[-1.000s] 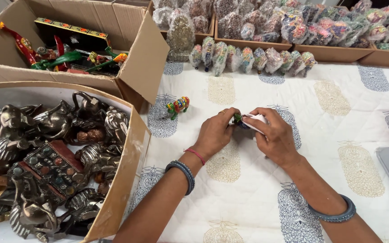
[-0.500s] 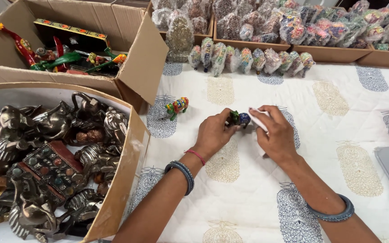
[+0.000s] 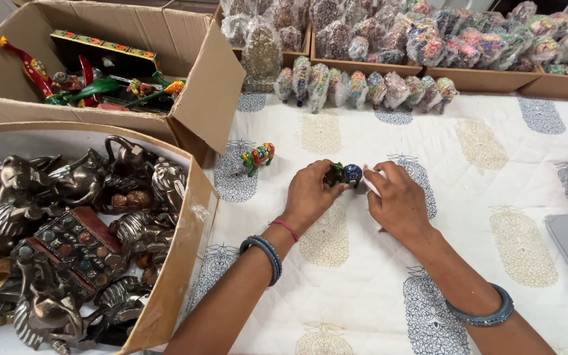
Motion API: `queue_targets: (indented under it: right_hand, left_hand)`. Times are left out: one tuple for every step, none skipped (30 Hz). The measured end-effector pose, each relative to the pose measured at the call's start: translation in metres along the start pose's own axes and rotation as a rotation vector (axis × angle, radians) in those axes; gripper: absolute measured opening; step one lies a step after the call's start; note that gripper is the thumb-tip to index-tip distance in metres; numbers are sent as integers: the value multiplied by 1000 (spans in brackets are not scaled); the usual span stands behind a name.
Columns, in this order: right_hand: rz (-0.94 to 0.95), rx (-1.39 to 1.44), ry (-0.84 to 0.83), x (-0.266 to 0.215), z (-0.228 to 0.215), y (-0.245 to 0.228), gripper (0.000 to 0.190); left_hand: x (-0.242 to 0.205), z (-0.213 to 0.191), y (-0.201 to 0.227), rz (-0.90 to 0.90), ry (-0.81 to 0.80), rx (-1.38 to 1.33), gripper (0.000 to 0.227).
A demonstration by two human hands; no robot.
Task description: Cleaning and wrapping small elephant and turtle figurines.
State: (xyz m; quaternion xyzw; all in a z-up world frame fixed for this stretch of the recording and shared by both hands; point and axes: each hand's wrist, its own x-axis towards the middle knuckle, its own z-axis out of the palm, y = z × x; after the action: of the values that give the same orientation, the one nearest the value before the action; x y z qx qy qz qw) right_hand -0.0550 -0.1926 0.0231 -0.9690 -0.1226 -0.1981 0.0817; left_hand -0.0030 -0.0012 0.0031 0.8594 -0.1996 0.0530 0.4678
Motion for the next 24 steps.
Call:
queue_targets:
  right_hand:
    - [0, 0, 2, 0, 1, -1, 39]
    - [-10, -27, 6, -1, 1, -3, 37]
    - [-19, -54, 9, -1, 1, -4, 36]
    - [-19, -55, 11, 0, 0, -6, 36]
    - [-18, -78, -18, 0, -1, -8, 31]
    - [-17, -101, -46, 1, -1, -10, 27]
    - [-17, -101, -45, 0, 1, -12, 27]
    - [-18, -104, -88, -1, 4, -14, 19]
    - [-18, -107, -130, -2, 6, -16, 14]
    - [-18, -106, -128, -3, 4, -19, 14]
    - [-103, -60, -58, -4, 2, -22, 12]
    - [-189, -13, 14, -5, 0, -24, 11]
    - [-189, -12, 14, -5, -1, -24, 11]
    - [-187, -6, 12, -4, -2, -23, 13]
    - [-186, 1, 9, -4, -3, -23, 17]
    - [-186, 1, 10, -4, -4, -23, 17]
    - [-183, 10, 5, -4, -4, -24, 17]
    - [-180, 18, -1, -4, -4, -24, 17]
    - [-179, 16, 1, -4, -4, -24, 17]
    - [-168, 26, -10, -4, -4, -25, 17]
    - [-157, 37, -22, -4, -4, -25, 18]
    - [-156, 36, -21, -5, -3, -24, 18]
    - [-162, 31, -18, -5, -2, -23, 19]
    - [-169, 27, -15, -5, -1, -23, 21]
  left_hand:
    - [0, 0, 0, 2, 1, 1, 36]
    - [0, 0, 1, 6, 2, -5, 36]
    - [0, -1, 1, 10, 3, -11, 36]
    - [1, 0, 0, 12, 3, -10, 36]
    - [0, 2, -1, 29, 25, -9, 34]
    - [0, 3, -2, 45, 46, -7, 33]
    - [2, 3, -4, 46, 46, -6, 33]
    - [3, 3, -6, 67, 104, -25, 31]
    - [4, 3, -9, 89, 162, -43, 29]
    - [5, -1, -6, 90, 161, -42, 29]
    - [5, -4, -5, 93, 225, -86, 28]
    - [5, -7, -3, 96, 289, -130, 28]
    - [6, -6, -4, 97, 289, -129, 28]
    - [6, -6, -5, 84, 298, -122, 27]
    - [6, -6, -5, 72, 307, -116, 27]
    - [6, -4, -8, 72, 307, -115, 27]
    - [7, -1, -10, 60, 267, -29, 28]
    - [7, 1, -12, 48, 228, 58, 30]
    - [7, 1, -12, 51, 228, 57, 30]
    - [8, 1, -12, 38, 194, 117, 32]
    - [8, 1, -12, 24, 160, 177, 34]
    - [7, 1, -13, 26, 160, 176, 34]
    - [7, 0, -13, 24, 146, 175, 35]
    - [6, -1, -14, 21, 133, 173, 36]
